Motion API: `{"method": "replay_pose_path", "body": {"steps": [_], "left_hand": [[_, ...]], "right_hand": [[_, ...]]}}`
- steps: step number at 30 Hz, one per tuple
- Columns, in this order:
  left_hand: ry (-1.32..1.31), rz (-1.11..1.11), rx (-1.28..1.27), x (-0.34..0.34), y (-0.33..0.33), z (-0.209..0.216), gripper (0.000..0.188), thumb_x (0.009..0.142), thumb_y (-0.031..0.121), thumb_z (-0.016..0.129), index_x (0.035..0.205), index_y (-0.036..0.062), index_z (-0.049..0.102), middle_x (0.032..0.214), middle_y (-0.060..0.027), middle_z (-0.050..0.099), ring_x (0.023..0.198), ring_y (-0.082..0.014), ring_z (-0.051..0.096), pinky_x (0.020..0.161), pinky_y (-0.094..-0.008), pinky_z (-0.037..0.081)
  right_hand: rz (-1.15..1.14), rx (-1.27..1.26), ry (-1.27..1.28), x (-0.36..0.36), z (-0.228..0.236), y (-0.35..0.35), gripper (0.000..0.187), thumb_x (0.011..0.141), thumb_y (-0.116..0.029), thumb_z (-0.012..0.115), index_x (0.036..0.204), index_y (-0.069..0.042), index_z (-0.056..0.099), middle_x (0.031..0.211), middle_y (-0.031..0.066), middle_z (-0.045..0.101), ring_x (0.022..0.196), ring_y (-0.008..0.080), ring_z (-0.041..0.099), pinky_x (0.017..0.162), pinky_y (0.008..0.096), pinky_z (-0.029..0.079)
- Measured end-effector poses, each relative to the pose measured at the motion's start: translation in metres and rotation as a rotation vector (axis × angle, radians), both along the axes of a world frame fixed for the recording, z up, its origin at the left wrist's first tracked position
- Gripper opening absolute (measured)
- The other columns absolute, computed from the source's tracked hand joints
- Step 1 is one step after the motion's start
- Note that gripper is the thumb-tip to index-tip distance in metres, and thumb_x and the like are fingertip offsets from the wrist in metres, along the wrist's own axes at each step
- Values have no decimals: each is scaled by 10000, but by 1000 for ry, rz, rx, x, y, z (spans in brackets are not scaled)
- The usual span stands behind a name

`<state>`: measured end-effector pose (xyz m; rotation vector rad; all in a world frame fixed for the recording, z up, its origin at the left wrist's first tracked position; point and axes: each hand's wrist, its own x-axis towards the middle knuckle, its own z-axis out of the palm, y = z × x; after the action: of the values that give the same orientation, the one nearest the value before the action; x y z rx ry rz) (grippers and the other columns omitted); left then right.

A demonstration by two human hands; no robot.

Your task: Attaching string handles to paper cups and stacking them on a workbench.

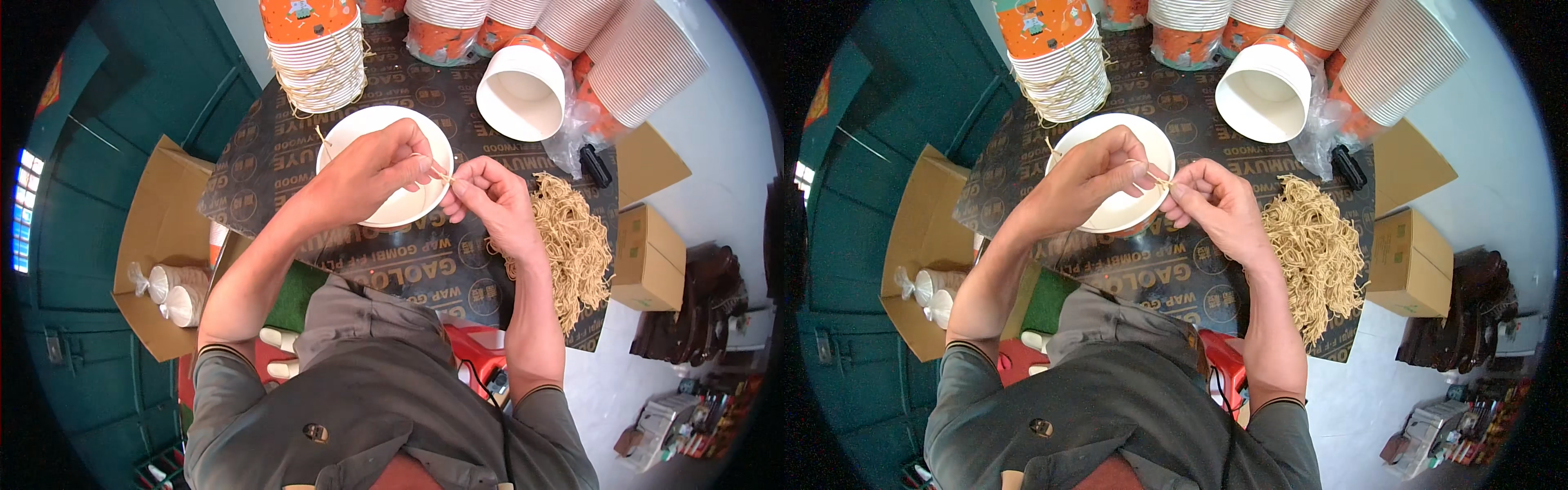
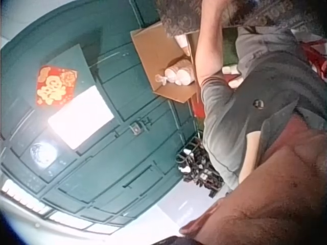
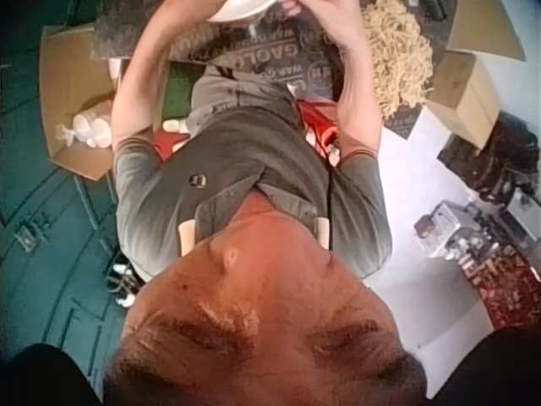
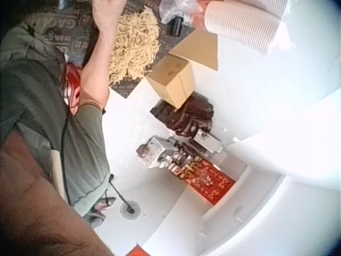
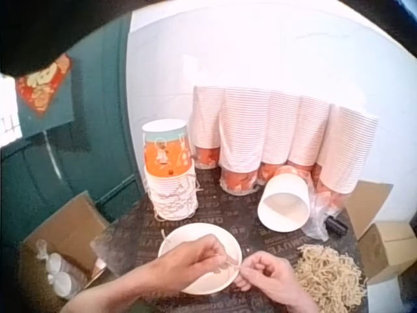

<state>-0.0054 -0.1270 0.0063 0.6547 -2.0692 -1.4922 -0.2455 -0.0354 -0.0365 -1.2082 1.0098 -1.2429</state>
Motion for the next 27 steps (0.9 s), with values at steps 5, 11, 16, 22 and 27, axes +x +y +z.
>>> {"method": "replay_pose_path", "body": {"steps": [5,11,16,22,27], "left_hand": [[42,-10,109,0,-4,-6,240,1168,230,587,1196,-5,549,1185,-207,779,1070,-202,757,934,-359,629],[78,-1,248,-1,-7,-8,209,1180,209,536,1206,2,528,1202,-232,778,1055,-227,764,925,-372,636],[33,18,297,-2,-9,-7,222,1186,244,541,1194,22,543,1222,-246,778,1050,-226,776,935,-373,639],[30,123,8,-10,-10,-6,192,1112,201,671,1134,16,622,1139,-156,788,1015,-234,756,892,-361,596],[-138,537,-1030,-21,21,12,179,956,173,800,989,37,687,888,-136,683,882,-383,654,834,-489,537]], "right_hand": [[29,68,59,-10,0,0,146,1098,-153,722,1110,-8,704,984,78,801,857,117,756,753,263,614],[59,145,116,-15,7,4,125,1067,-129,746,1054,-7,727,945,84,808,823,117,758,734,267,620],[53,130,146,-21,8,8,104,1061,-116,737,1052,-13,728,942,80,806,832,116,755,743,265,615],[39,68,107,-19,7,8,119,1078,-134,719,1060,-16,716,968,68,797,877,114,752,788,270,609],[20,48,128,-18,6,7,152,1088,-165,719,1064,-15,716,967,59,798,876,102,741,797,272,601]]}}
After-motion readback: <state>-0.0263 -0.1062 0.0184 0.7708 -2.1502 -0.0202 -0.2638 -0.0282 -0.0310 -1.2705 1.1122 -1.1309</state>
